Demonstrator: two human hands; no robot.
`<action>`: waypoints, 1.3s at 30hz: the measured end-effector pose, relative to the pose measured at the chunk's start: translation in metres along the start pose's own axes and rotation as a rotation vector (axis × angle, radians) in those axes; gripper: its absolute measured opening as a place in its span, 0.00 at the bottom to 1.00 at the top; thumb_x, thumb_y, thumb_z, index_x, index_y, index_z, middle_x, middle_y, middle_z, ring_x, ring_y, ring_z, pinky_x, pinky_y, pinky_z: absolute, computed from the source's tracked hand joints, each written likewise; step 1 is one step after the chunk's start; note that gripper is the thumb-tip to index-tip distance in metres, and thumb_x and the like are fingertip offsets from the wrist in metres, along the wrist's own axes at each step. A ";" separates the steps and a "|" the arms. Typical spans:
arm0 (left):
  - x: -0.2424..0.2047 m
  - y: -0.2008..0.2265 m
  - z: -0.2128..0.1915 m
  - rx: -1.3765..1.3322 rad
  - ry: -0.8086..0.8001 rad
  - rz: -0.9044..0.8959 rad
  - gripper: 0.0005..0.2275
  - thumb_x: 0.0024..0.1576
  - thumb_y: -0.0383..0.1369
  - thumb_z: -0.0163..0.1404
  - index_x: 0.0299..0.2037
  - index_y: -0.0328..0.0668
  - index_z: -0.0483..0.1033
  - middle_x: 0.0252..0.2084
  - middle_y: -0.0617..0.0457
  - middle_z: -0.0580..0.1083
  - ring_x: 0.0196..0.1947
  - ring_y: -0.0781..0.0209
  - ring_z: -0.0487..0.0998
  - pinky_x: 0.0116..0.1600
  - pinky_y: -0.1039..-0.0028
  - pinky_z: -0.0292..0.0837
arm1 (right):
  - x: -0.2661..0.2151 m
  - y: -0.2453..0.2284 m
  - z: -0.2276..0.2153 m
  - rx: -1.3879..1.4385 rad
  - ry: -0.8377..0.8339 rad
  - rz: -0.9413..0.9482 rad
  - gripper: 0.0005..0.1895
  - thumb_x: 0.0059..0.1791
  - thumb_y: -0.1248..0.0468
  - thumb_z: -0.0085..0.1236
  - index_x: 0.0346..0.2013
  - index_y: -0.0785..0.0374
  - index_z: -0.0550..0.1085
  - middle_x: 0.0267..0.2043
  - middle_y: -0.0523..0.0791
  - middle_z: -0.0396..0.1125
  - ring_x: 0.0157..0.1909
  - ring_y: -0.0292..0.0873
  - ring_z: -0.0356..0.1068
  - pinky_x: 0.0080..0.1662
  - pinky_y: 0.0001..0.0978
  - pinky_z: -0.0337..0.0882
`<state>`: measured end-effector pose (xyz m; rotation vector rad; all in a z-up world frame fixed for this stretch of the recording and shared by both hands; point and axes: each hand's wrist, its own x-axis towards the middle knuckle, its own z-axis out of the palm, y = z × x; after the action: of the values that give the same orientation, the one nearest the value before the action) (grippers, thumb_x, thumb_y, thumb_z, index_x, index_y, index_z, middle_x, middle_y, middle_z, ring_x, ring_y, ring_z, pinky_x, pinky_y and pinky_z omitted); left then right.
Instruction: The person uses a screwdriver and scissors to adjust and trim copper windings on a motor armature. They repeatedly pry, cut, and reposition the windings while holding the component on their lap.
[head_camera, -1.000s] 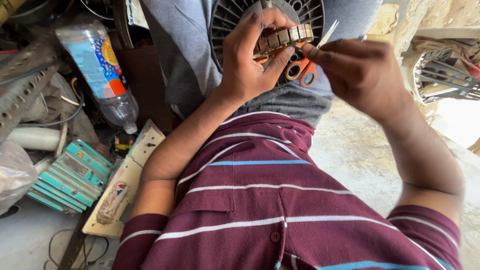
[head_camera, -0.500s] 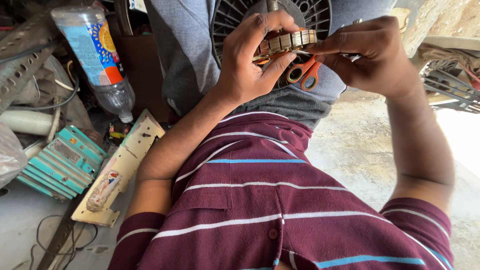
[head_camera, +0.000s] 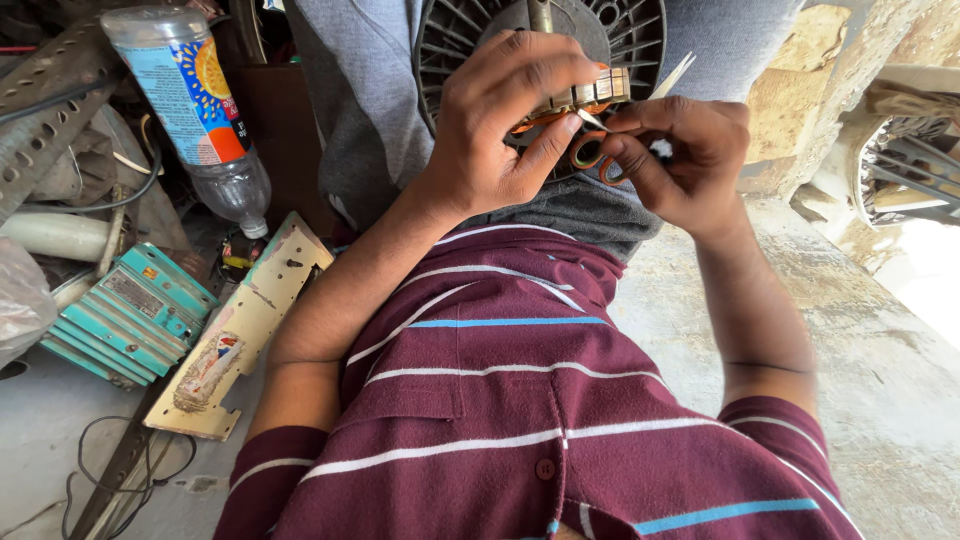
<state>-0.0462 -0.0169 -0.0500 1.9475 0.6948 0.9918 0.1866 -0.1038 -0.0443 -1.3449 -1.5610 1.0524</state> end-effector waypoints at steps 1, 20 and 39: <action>0.002 0.000 0.000 0.036 -0.018 0.017 0.16 0.62 0.26 0.58 0.60 0.45 0.71 0.53 0.50 0.75 0.48 0.57 0.79 0.52 0.71 0.77 | -0.001 -0.001 0.002 0.067 0.004 0.033 0.06 0.56 0.73 0.68 0.42 0.72 0.77 0.38 0.49 0.76 0.34 0.37 0.76 0.38 0.23 0.74; 0.013 0.002 -0.014 -0.305 -0.066 -0.053 0.06 0.71 0.30 0.49 0.53 0.38 0.74 0.49 0.51 0.74 0.45 0.62 0.77 0.50 0.72 0.75 | 0.005 0.003 -0.003 0.137 -0.063 -0.013 0.05 0.57 0.74 0.66 0.42 0.71 0.76 0.33 0.50 0.74 0.32 0.36 0.76 0.34 0.23 0.73; 0.013 0.003 -0.016 -0.283 -0.050 -0.033 0.03 0.69 0.30 0.51 0.46 0.39 0.74 0.50 0.52 0.76 0.48 0.58 0.79 0.56 0.67 0.73 | -0.009 0.009 0.036 0.935 0.084 0.278 0.06 0.56 0.74 0.62 0.42 0.68 0.71 0.30 0.52 0.73 0.21 0.35 0.68 0.24 0.21 0.68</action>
<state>-0.0526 -0.0018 -0.0363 1.7022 0.5259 0.9622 0.1564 -0.1153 -0.0648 -0.9137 -0.6375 1.5940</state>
